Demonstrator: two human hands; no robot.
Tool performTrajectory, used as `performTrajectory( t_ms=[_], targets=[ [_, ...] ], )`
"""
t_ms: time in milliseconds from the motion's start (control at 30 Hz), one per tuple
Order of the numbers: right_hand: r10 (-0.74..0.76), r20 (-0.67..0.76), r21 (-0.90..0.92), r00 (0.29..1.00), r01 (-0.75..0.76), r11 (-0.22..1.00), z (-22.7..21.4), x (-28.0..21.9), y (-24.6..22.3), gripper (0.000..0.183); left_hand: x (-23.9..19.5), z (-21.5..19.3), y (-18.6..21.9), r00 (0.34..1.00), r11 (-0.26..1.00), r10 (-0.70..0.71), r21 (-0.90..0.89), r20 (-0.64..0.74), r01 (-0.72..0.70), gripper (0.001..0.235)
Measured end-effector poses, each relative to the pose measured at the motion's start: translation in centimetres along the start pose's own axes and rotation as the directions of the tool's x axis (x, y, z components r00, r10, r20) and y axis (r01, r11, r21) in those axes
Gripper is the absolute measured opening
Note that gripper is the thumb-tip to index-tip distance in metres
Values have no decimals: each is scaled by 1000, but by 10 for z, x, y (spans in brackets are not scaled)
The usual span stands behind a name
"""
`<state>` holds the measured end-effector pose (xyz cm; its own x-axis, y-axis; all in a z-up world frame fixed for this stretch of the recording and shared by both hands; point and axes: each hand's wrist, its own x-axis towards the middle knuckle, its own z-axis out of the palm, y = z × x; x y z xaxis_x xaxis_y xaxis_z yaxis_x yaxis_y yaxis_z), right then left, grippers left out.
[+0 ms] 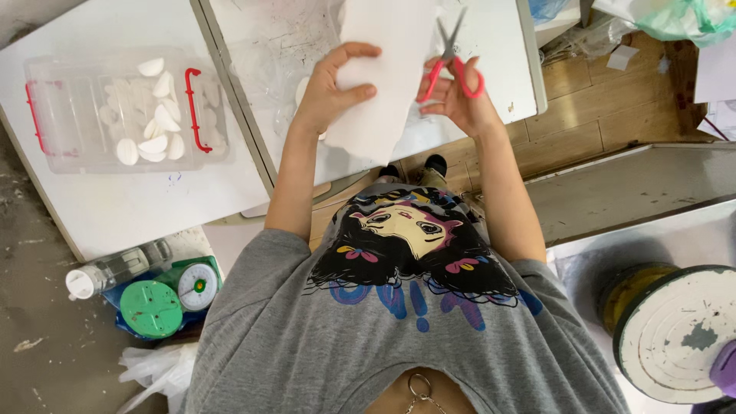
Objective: The person uses scissors to trim small white circular pieces and a purple hole punch to create circular cutouts from white sheets. The cut pieces are placed into a clear plastic container on the counter.
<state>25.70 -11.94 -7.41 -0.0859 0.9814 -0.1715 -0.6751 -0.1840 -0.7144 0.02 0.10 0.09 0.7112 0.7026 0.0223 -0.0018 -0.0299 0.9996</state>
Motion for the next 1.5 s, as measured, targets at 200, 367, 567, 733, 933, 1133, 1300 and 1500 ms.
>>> performTrajectory(
  t_ms=[200,367,567,733,933,1133,1300,1500],
  targets=[
    [-374,-333,-36,865,385,922,9,48,-13,45,-1,10,-9,987,999,-38,-25,156,43,45],
    [-370,-352,-100,860,359,928,1,56,-18,26,-7,9,-13,994,995,-66,-70,81,72,44],
    [-251,-521,-581,816,-124,804,-10,42,-9,47,-11,-2,-11,981,999,43,28,-191,-39,47],
    [-150,-532,-846,833,-523,102,-23,8,-26,92,-15,-13,-6,939,999,46,7,-342,-46,49],
    [50,-464,-884,884,-460,-80,-45,-51,-65,88,-24,-24,1,921,999,10,33,-390,3,48],
    [-86,-605,-773,791,-610,-174,-74,-5,9,66,-22,-18,3,935,1000,-14,20,-354,22,46],
    [-442,-214,-742,871,-439,-507,-101,25,68,49,-14,5,-5,962,980,105,191,-251,-57,49],
    [-309,-364,-908,878,-262,326,-66,-10,24,39,6,44,-12,991,987,95,142,-97,-80,46]
  ],
)
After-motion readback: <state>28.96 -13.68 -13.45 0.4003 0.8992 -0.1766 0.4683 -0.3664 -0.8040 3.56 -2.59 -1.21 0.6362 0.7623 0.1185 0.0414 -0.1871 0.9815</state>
